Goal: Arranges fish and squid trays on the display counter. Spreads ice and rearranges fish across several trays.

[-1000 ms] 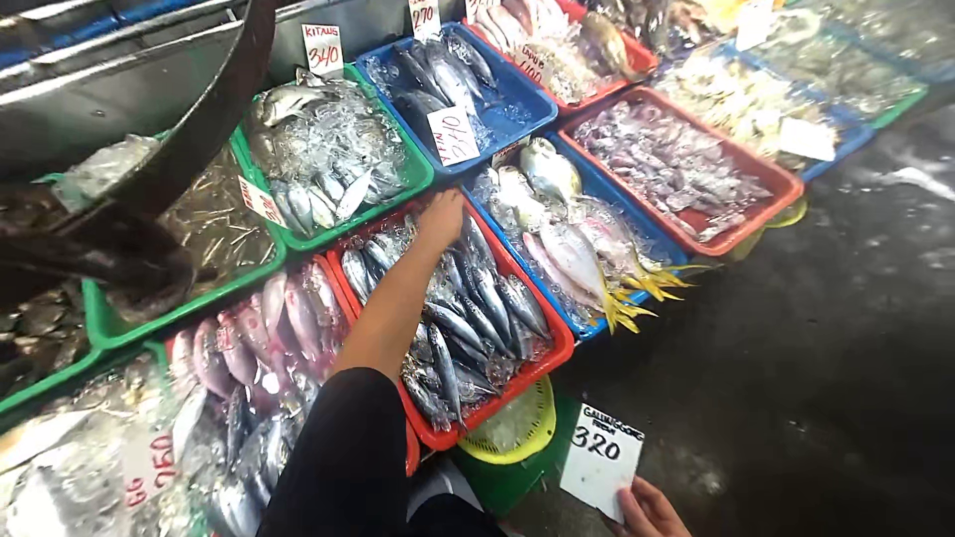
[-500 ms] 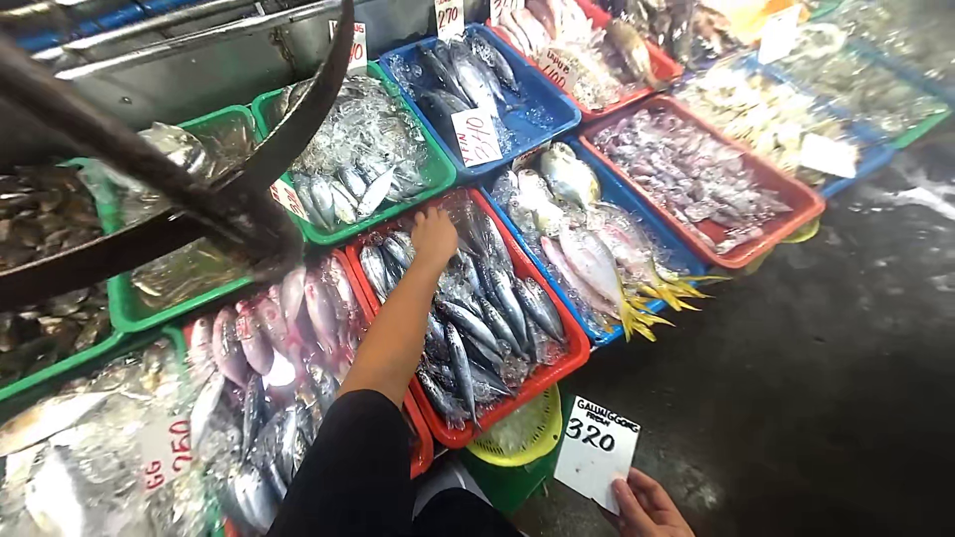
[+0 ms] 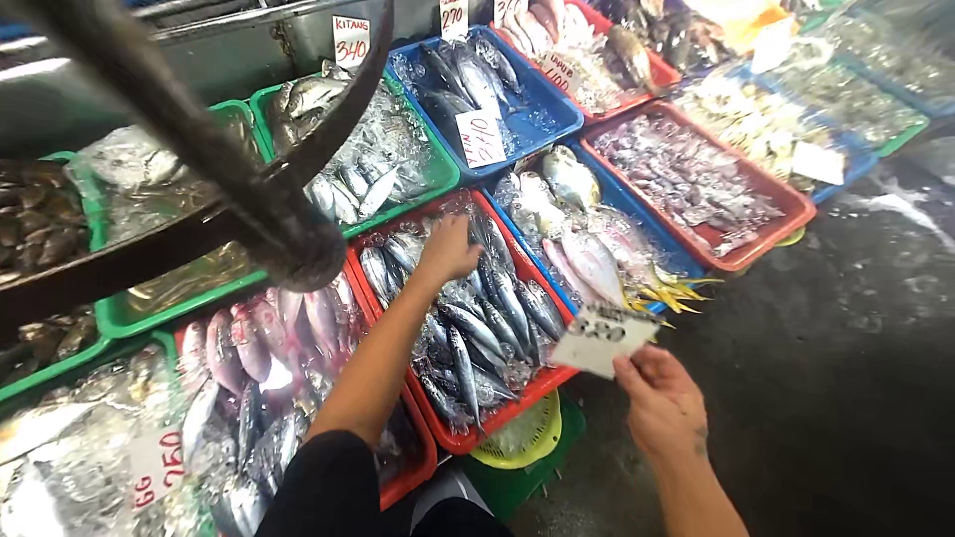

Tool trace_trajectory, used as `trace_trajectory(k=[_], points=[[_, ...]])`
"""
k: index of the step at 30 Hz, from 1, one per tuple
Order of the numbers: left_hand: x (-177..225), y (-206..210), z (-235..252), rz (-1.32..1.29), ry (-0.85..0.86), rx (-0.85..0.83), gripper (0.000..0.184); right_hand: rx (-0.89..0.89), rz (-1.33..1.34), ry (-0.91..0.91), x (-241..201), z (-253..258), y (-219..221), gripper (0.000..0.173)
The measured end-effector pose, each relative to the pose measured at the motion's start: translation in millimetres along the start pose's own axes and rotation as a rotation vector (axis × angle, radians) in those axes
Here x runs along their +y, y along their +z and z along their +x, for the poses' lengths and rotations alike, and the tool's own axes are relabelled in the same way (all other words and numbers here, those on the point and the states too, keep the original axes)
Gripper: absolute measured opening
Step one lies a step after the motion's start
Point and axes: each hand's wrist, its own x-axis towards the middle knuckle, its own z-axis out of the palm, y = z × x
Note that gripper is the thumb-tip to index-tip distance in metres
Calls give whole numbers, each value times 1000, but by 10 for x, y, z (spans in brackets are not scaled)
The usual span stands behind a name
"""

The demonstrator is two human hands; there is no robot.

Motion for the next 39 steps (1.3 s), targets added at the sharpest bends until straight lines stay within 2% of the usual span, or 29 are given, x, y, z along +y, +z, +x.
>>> trace_trajectory(k=[3, 5, 7, 10, 12, 13, 19, 26, 31, 33, 36, 39], points=[[126, -149, -305, -581, 208, -468, 54, -78, -104, -128, -170, 586, 433, 26], [164, -140, -340, -669, 256, -533, 46, -116, -165, -144, -177, 877, 739, 23], [116, -84, -233, -603, 265, -348, 22, -165, -233, -117, -211, 1062, 975, 30], [-58, -171, 52, -348, 122, 43, 26, -138, -298, -26, -253, 1125, 1107, 53], [-191, -214, 281, -200, -13, 247, 28, -81, -261, 4, -136, 1011, 1050, 54], [-245, -208, 373, -137, -76, 295, 28, -85, -240, 15, -35, 911, 995, 52], [-206, -13, 526, 88, -394, 224, 29, -55, -157, 234, 449, 20, 522, 45], [-150, 45, 487, 175, -496, 263, 30, 69, -145, 381, 582, -651, -20, 34], [-102, 19, 414, 201, -473, 262, 35, 82, -101, 427, 698, -875, -140, 25], [-111, -11, 281, 193, -388, 262, 33, 55, -86, 431, 734, -943, -132, 24], [-100, -118, -161, 276, -174, 241, 32, 1, -81, 413, 738, -991, -139, 23], [-313, -242, -630, 403, -176, 344, 32, -21, -82, 404, 807, -1009, -229, 18]])
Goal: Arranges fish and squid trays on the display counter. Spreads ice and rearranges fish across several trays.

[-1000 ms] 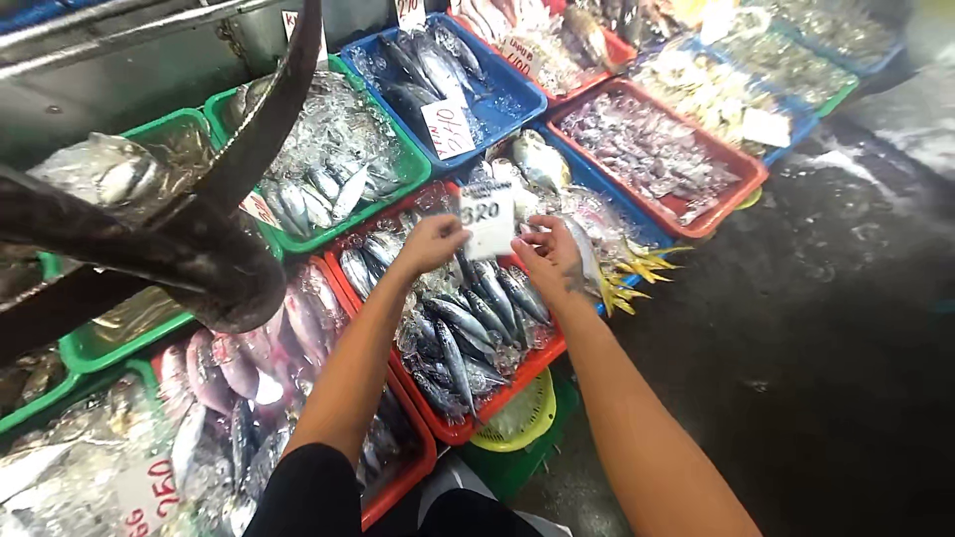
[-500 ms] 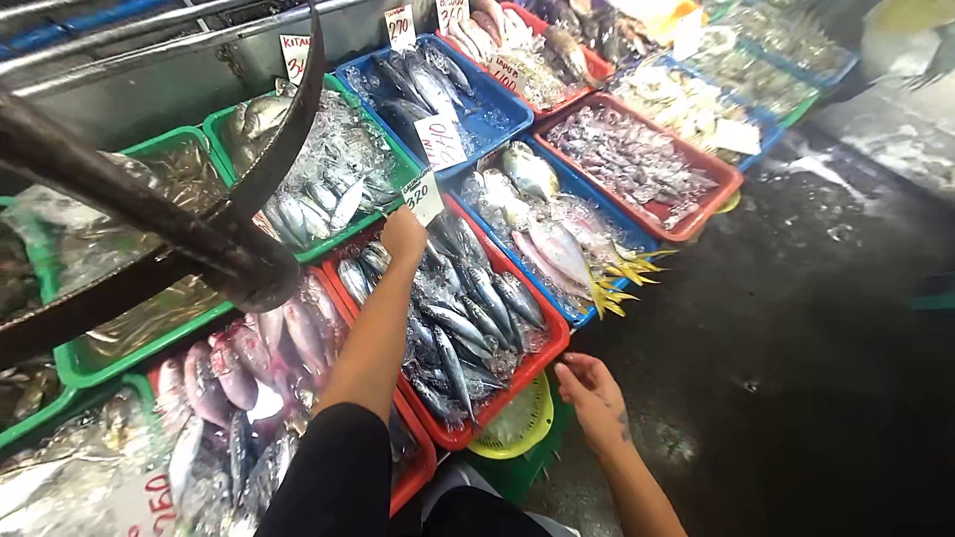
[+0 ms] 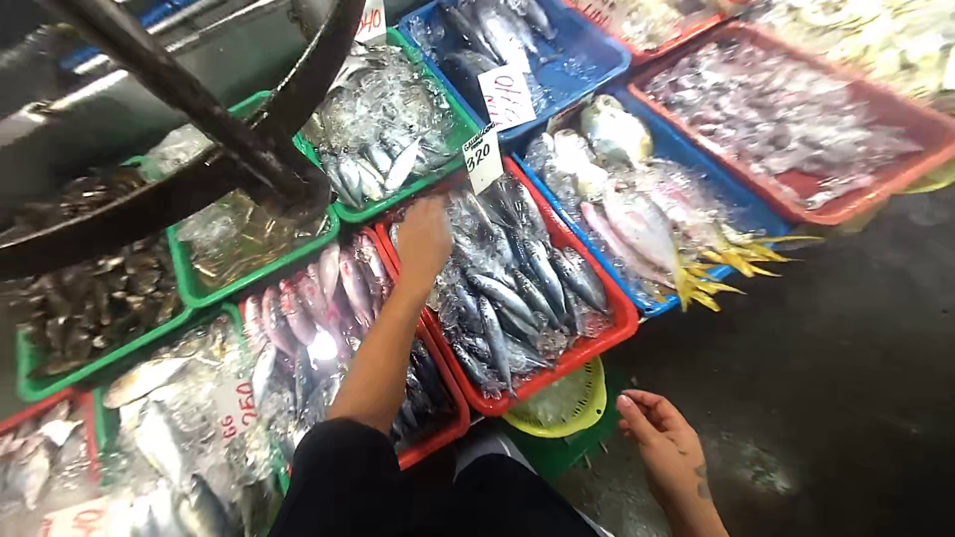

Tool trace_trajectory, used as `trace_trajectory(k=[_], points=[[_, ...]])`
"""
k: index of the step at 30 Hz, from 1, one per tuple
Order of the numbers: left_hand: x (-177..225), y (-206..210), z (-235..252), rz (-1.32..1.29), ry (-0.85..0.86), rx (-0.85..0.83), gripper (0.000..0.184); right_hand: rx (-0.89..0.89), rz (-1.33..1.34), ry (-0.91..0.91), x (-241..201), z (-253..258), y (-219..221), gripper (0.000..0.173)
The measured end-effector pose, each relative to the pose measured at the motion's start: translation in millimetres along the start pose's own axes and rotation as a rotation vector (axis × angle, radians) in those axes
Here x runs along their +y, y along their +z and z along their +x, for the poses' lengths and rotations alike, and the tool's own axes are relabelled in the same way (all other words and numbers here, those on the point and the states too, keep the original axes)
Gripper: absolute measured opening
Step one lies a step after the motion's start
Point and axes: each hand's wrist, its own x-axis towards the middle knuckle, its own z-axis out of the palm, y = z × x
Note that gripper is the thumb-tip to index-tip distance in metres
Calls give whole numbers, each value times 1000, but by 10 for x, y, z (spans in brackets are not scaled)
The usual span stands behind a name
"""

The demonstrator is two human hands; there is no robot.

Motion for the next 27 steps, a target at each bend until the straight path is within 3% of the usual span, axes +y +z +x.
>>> trace_trajectory(k=[3, 6, 9, 13, 17, 20, 23, 27], points=[[-637, 55, -72, 6, -40, -157, 38, -13, -36, 19, 107, -11, -57, 17], [-869, 38, -137, -26, 34, -316, 44, -36, -61, 42, 121, 25, -86, 17], [-727, -8, -301, -20, -33, -338, 53, -55, -79, 56, 123, 17, -44, 17], [-419, 57, -448, 19, -151, -259, 51, -109, -104, 17, 121, 0, 28, 21], [-287, 22, -347, -58, -290, -271, 53, -135, -143, 2, 113, -57, 25, 23], [-195, 81, -282, -100, -404, -171, 56, -122, -145, 16, 168, -60, 0, 23], [-69, 182, -247, -73, -494, -91, 62, -111, -175, 28, 239, -55, -13, 23], [69, 139, -222, -22, -587, -109, 67, -99, -285, 3, 262, -73, -19, 29]])
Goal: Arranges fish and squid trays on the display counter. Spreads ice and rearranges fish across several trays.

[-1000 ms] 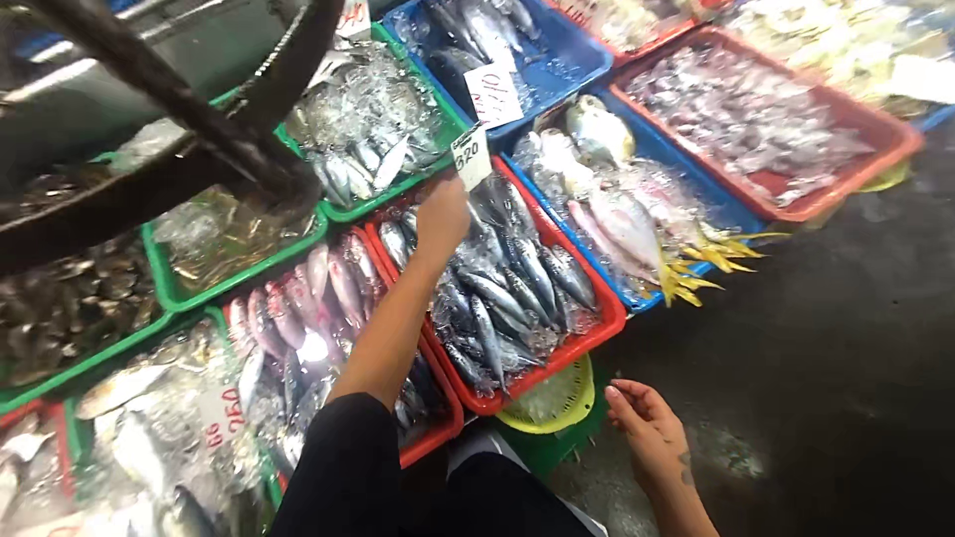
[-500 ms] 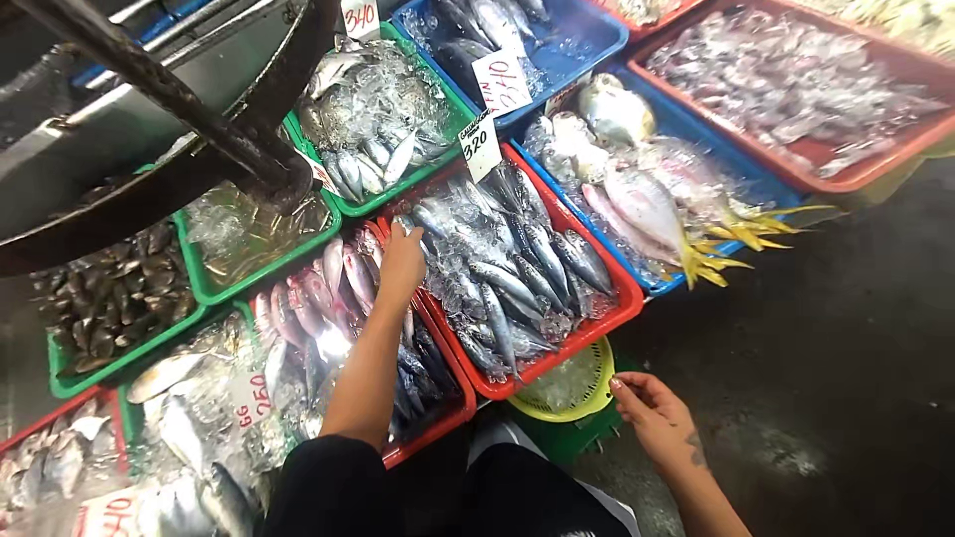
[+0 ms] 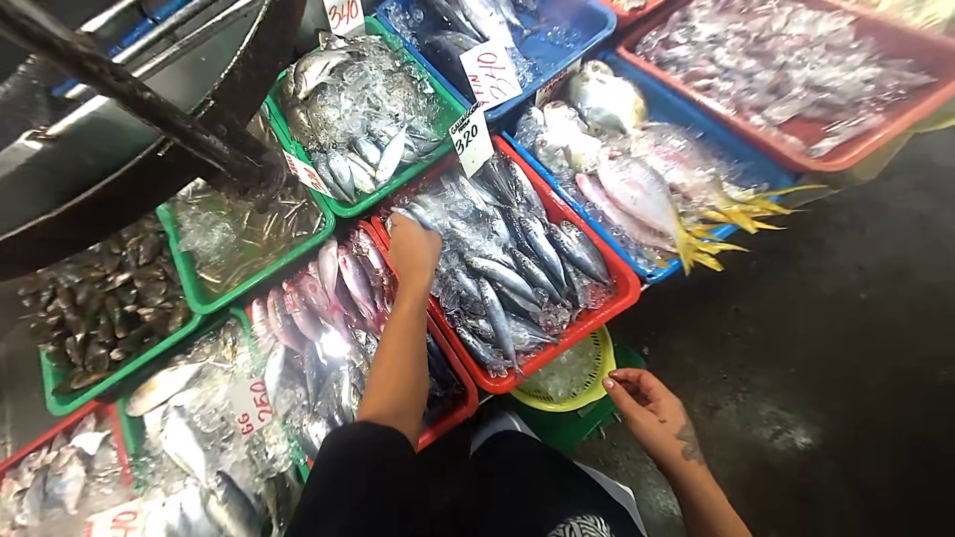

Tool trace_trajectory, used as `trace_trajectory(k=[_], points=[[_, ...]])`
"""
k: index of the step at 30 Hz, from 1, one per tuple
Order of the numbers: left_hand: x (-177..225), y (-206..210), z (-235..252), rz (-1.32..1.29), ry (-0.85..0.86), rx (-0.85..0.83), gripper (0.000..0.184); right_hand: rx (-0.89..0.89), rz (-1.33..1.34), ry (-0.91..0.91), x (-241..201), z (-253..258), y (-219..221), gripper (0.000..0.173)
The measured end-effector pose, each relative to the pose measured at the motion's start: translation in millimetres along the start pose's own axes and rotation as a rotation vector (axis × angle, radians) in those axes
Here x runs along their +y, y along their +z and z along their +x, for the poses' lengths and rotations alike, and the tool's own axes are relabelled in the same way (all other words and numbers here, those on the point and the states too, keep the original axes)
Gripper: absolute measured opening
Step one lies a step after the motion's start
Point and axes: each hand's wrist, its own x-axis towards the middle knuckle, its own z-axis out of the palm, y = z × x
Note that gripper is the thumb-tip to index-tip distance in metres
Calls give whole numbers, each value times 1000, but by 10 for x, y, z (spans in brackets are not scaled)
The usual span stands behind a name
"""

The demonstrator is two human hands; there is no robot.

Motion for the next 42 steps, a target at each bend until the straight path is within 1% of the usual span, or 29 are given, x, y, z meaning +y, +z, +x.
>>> trace_trajectory(k=[3, 4, 5, 7, 11, 13, 14, 15, 17, 18, 20, 22, 24, 25, 26, 27, 30, 32, 34, 36, 37, 38, 39, 40, 41, 42], points=[[20, -48, -73, 126, 59, 24, 51, 8, -49, -7, 12, 4, -4, 31], [0, -30, -77, 137, 92, 19, 48, 5, -58, -4, 26, 1, -4, 31], [-43, 2, -73, 127, 113, 16, 49, -2, -71, 1, 37, -2, -7, 31], [-138, 23, -58, 75, 108, 4, 61, -13, -105, 1, 45, 10, -16, 34], [-282, 38, -53, 12, 91, 11, 47, -24, -127, 3, 73, 10, -34, 33], [-283, 39, -66, 30, 92, 53, 49, -37, -149, -8, 63, 19, -36, 34], [-262, 36, -70, 69, 97, 71, 53, -49, -159, -20, 46, 18, -45, 35], [-237, 30, -70, 110, 104, 72, 57, -58, -176, -29, 39, 10, -58, 35], [-212, -36, -59, 119, 101, 24, 56, -71, -206, -42, 39, 3, -93, 36], [-219, -103, -38, 61, 96, -10, 54, -73, -213, -46, 43, 11, -104, 36], [-318, -188, 18, -141, 70, -81, 46, -71, -212, -40, 74, 15, -116, 36], [-472, -106, 86, -440, 2, -148, 38, -77, -213, -26, 101, 15, -110, 35], [-548, -13, 65, -824, -107, -243, 35, -89, -211, -25, 101, 9, -80, 35], [-551, 17, 31, -950, -154, -256, 30, -94, -212, -25, 100, 6, -66, 35], [-545, 40, 0, -985, -178, -251, 28, -102, -215, -22, 107, 3, -56, 35], [-545, 60, -22, -946, -179, -236, 30, -111, -218, -17, 119, -3, -50, 35], [-576, 81, -35, -724, -147, -204, 40, -131, -231, -20, 149, -10, -36, 34], [-598, 60, -25, -572, -106, -196, 43, -128, -240, -34, 153, -15, -33, 36], [-599, 8, -49, -389, -42, -138, 45, -117, -247, -41, 153, -36, -48, 35], [-549, -102, -154, -209, 40, -44, 47, -108, -250, -44, 143, -61, -67, 35], [-511, -157, -233, -123, 118, -25, 46, -102, -256, -46, 142, -72, -76, 36], [-463, -199, -335, -52, 241, -50, 41, -96, -257, -45, 147, -83, -88, 37], [-431, -202, -455, 7, 429, -126, 37, -89, -259, -44, 163, -92, -98, 36], [-425, -139, -569, 57, 676, -229, 36, -88, -260, -42, 181, -98, -108, 36], [-417, -22, -647, 96, 925, -336, 44, -89, -261, -42, 196, -94, -112, 35], [-406, 109, -703, 166, 1128, -434, 52, -94, -263, -46, 209, -83, -110, 34]])
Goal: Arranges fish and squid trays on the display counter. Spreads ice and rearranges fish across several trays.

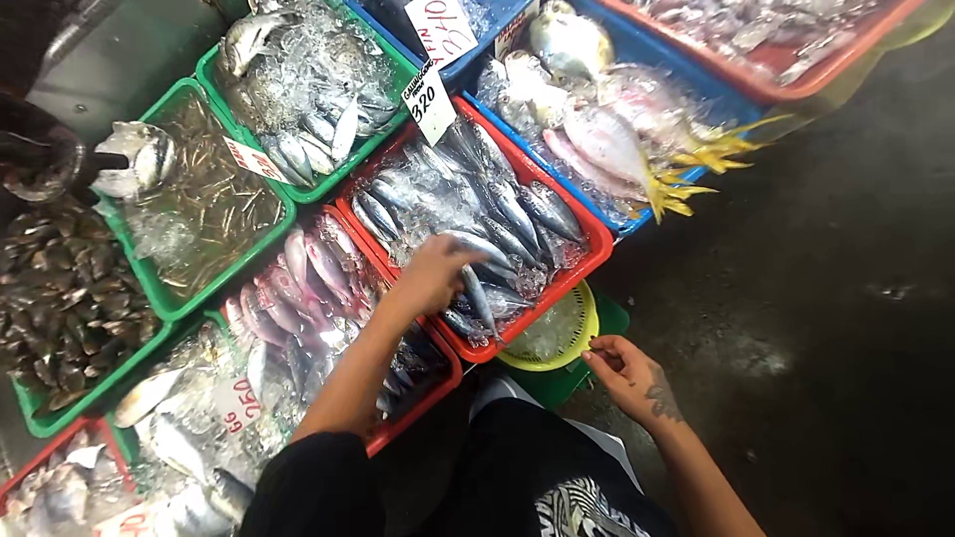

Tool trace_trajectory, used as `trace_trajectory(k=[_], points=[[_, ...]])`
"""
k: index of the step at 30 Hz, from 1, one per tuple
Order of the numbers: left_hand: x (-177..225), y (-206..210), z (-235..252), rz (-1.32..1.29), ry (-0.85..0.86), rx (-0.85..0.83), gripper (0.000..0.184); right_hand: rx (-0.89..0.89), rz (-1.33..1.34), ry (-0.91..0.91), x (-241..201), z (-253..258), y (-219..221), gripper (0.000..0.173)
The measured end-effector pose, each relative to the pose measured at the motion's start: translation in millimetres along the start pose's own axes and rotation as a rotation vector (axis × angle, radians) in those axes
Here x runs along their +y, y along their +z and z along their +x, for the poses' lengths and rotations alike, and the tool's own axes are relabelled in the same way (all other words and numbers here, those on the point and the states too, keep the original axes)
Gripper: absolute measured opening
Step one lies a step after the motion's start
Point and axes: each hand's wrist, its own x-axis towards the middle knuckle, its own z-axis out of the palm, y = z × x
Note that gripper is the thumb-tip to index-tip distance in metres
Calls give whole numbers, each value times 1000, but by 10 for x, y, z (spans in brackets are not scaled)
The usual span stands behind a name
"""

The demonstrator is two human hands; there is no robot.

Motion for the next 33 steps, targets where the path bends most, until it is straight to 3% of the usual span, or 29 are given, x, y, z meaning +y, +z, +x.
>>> trace_trajectory(k=[3, 6, 10, 16, 19, 21, 24, 28, 33], points=[[41, 278, 49, 237, 230, -141, 36, -17, -11, -22, -9, 6, 19, 33], [56, 317, 25, 326, 329, -36, 17, -2, -11, -20, -23, -23, 27, 33], [52, 361, -41, 304, 389, 30, 17, 34, 60, -33, -123, -80, 48, 31], [34, 447, -151, 221, 411, 49, 31, 135, -125, -509, -1236, 458, 108, 19], [56, 502, -212, 212, 384, 139, 23, 131, -333, -580, -1737, 921, 402, 38], [65, 542, -272, 219, 337, 172, 18, 158, -446, -599, -1842, 1125, 628, 47], [-7, 592, -393, 167, 271, 104, 26, 194, -464, -587, -1830, 1238, 806, 34], [-5, 739, -602, 137, 155, 194, 26, 38, -386, -377, -1985, 1231, 593, 53], [160, 838, -691, 95, 12, 229, 36, 230, -380, -537, -1910, 918, 321, 38]])
